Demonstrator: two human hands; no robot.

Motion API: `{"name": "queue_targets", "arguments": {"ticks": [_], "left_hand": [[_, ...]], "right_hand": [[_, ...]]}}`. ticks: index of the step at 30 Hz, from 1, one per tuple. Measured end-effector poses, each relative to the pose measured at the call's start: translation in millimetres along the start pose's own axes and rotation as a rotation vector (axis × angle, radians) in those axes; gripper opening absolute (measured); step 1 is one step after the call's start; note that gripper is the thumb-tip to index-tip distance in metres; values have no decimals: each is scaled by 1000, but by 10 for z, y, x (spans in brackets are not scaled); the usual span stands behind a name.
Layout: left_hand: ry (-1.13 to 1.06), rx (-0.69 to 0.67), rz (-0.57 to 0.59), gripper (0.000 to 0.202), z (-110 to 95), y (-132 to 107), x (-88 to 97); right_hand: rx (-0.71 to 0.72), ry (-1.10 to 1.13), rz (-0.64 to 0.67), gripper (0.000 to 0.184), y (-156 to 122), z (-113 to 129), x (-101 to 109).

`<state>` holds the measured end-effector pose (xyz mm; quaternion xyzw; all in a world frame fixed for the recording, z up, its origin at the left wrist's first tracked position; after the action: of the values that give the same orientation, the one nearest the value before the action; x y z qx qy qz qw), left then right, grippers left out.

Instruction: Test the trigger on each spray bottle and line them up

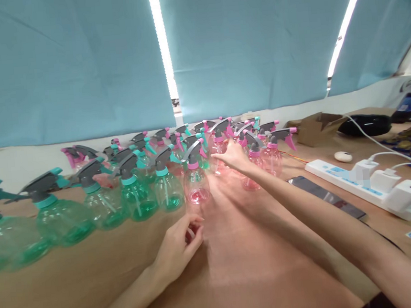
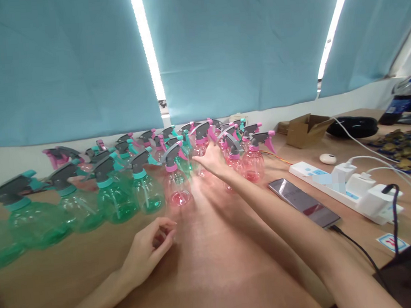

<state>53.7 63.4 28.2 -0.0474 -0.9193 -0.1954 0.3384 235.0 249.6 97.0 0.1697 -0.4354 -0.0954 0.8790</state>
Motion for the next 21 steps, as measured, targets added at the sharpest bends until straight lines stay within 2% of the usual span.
{"name": "queue_targets", "arguments": {"ticks": [6, 13, 16, 18, 21], "left_hand": [[3, -15, 11, 12, -31, -17, -4], [-2, -48, 37, 12, -69, -12, -14], [4, -66, 56, 11, -83, -22, -28], [3, -73, 58, 10, -79, -37, -37], [-8, -58, 28, 10, -63, -58, -26]], "right_hand": [[54, 44, 40, 73, -155, 64, 159], [120, 56, 130, 77, -446, -1, 293], [147, 36, 138, 72, -634, -39, 318], [194, 15, 99, 69, -803, -32, 353], [265, 41, 86, 64, -1107, 13, 380]]}}
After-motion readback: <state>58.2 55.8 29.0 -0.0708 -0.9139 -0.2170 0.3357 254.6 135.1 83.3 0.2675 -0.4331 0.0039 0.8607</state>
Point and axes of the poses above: each hand's wrist, its own y-axis towards the middle knuckle, its own x-axis out of the back of the hand, z = x × y, the point moved 7 cm from there along y, towards the middle knuckle, and after that the axes turned 8 degrees about -y, right-handed, at the moved point
